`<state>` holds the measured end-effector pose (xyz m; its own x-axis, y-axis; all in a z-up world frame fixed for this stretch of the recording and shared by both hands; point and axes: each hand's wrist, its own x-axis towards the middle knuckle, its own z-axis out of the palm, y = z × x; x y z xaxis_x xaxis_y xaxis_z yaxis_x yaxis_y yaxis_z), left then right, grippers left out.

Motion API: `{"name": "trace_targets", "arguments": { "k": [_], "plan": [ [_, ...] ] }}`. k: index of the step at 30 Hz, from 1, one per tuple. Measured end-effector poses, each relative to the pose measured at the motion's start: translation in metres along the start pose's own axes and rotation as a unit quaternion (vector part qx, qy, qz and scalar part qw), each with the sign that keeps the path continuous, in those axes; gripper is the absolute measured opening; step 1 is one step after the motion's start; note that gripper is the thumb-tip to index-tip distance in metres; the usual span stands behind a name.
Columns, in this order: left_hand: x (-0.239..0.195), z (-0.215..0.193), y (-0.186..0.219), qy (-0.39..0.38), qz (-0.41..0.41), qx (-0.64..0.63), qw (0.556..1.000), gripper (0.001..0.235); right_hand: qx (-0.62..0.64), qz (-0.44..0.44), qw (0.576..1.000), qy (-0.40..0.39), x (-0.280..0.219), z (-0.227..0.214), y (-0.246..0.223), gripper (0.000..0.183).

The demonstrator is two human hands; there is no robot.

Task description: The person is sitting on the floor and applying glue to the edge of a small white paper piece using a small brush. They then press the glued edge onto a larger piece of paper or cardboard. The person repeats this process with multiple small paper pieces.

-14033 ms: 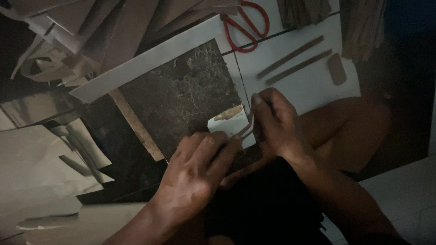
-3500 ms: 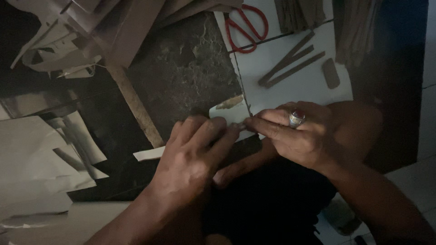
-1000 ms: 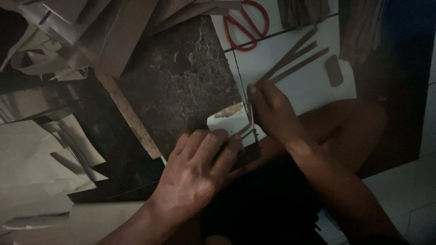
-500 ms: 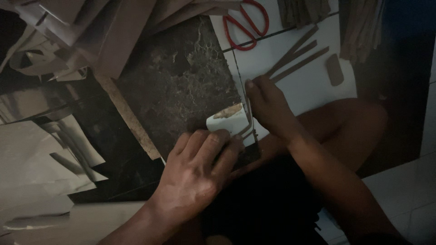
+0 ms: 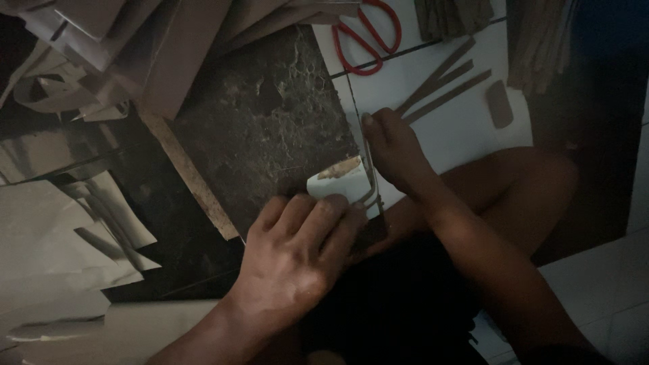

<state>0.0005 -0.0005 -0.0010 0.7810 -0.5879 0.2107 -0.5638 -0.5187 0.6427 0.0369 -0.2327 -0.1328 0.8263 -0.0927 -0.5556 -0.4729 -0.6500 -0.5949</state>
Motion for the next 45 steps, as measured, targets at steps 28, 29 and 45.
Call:
{"name": "trace_targets", "arguments": {
  "k": [28, 29, 45],
  "plan": [
    [0.011, 0.001, 0.003, -0.02, 0.031, 0.031, 0.999, 0.046, 0.155, 0.045, 0.985, 0.06, 0.028, -0.028, 0.051, 0.029],
    [0.009, -0.001, 0.003, -0.016, 0.029, 0.037, 0.999, 0.049, 0.285, -0.03, 0.957, 0.053, 0.027, -0.046, 0.057, 0.022],
    [0.085, -0.118, -0.066, 0.014, 0.018, 0.472, 0.881, 0.033, -0.043, 0.102, 0.992, 0.065, 0.012, -0.16, 0.062, 0.028]
  ]
}}
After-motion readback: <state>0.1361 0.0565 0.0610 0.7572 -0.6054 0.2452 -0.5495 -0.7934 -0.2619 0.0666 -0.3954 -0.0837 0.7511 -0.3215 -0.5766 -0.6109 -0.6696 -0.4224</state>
